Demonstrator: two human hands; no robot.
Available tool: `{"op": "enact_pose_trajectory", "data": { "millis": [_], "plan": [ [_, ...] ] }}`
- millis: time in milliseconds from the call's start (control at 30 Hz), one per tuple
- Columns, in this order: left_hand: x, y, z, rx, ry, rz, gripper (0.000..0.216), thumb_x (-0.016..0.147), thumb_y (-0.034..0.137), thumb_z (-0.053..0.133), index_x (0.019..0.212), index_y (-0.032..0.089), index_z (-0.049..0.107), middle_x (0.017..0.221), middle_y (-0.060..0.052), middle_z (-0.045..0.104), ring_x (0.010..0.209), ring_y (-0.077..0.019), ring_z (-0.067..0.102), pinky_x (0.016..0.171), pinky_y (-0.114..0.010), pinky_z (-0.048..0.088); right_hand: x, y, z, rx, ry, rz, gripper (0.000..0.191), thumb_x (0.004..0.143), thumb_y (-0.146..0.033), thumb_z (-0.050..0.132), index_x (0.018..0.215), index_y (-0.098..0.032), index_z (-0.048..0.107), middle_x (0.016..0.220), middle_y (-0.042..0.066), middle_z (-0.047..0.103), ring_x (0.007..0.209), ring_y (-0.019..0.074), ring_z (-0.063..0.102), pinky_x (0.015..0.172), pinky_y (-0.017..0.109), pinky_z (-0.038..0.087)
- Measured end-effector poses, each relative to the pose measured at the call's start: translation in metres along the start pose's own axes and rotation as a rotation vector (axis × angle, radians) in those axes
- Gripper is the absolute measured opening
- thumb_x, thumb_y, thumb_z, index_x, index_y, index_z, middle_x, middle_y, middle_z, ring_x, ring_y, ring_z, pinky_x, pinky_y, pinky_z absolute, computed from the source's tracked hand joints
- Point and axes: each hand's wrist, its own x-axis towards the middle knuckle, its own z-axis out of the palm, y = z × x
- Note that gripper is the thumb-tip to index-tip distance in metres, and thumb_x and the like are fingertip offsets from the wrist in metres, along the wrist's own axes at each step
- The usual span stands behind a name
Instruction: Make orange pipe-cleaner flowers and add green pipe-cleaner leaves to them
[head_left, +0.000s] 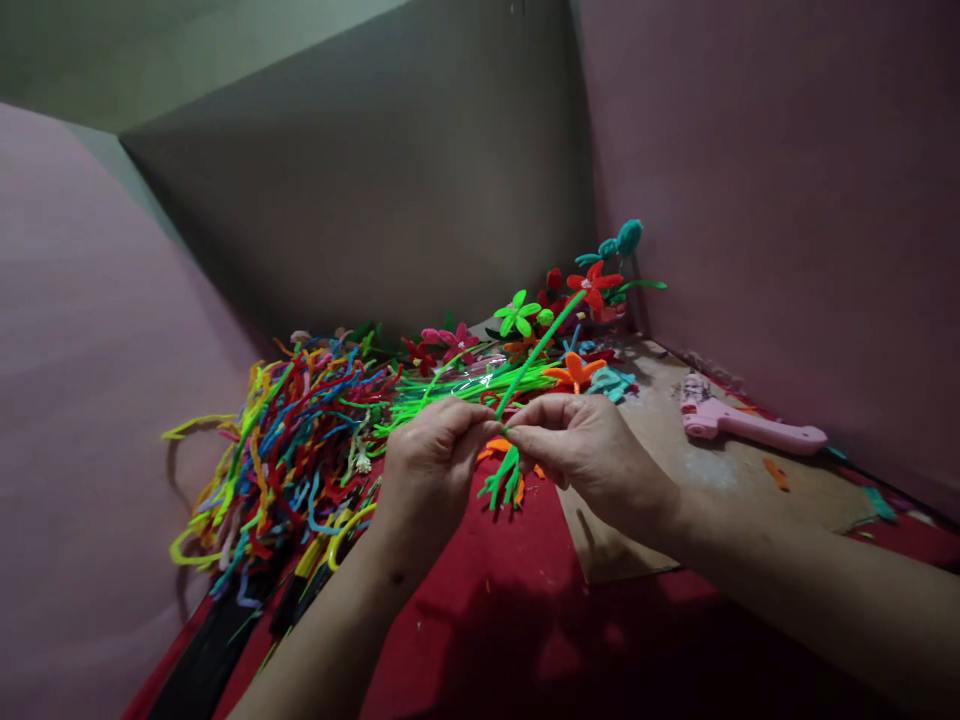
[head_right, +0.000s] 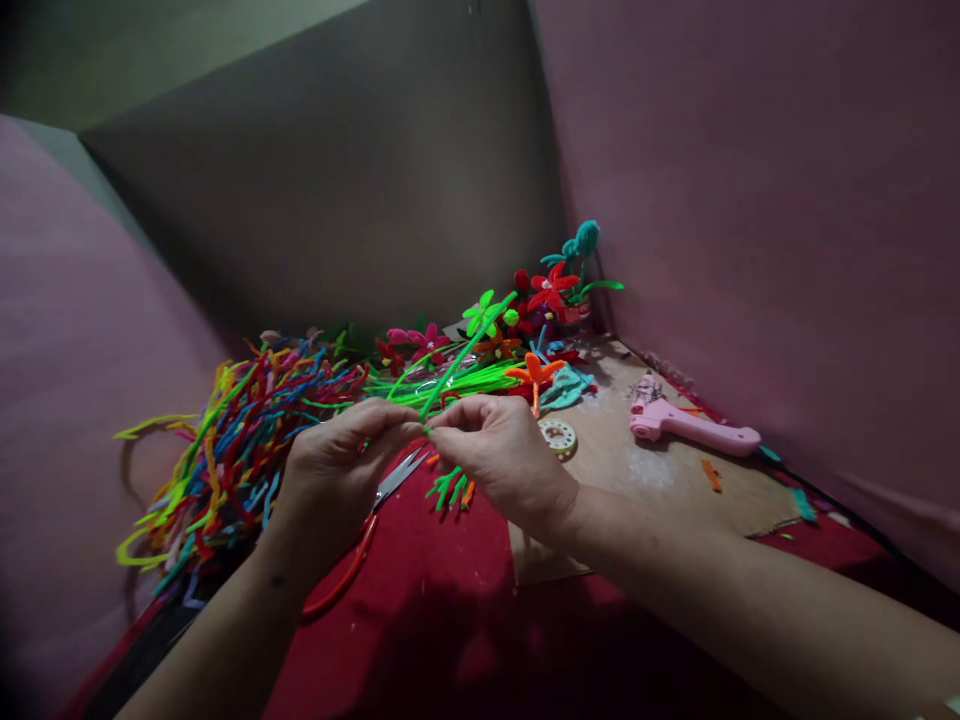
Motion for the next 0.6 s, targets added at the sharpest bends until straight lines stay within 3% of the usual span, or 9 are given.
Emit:
{"op": "enact_pose_trajectory", "data": {
  "millis": [267,433,600],
  "plan": [
    [-0.001,-0.008,0.005,0.235,-0.060,0.170,0.015,0.082,0.019,0.045,0.072,0.018,0.056,0.072,-0.005,0.056,0.071,-0.0171,0.050,0.066,-0.028,0.036,0.000,0.005,0.002,-0.049,0.006,-0.010,0.018,0.069,-0.015,0.060,0.053,-0.013,0.054,0.043,-0.006,0.048,0.038,0.0030,0.037,0.038,0.018,0.029],
    [0.000,-0.008,-0.002,0.105,-0.204,-0.013,0.018,0.082,0.023,0.044,0.065,0.019,0.046,0.060,0.002,0.046,0.056,-0.0123,0.040,0.054,-0.024,0.030,-0.002,0.003,0.004,-0.099,-0.045,-0.045,0.009,0.070,-0.015,0.059,0.062,-0.012,0.061,0.050,-0.004,0.053,0.043,0.0050,0.043,0.042,0.019,0.034],
    [0.006,-0.016,-0.012,-0.094,-0.272,-0.105,0.020,0.083,0.029,0.044,0.067,0.018,0.046,0.060,0.003,0.043,0.057,-0.0112,0.039,0.054,-0.023,0.030,0.000,-0.004,-0.003,-0.229,-0.093,-0.032,0.004,0.067,-0.014,0.061,0.065,-0.012,0.063,0.055,-0.003,0.054,0.050,0.0064,0.045,0.047,0.020,0.036]
  ]
}}
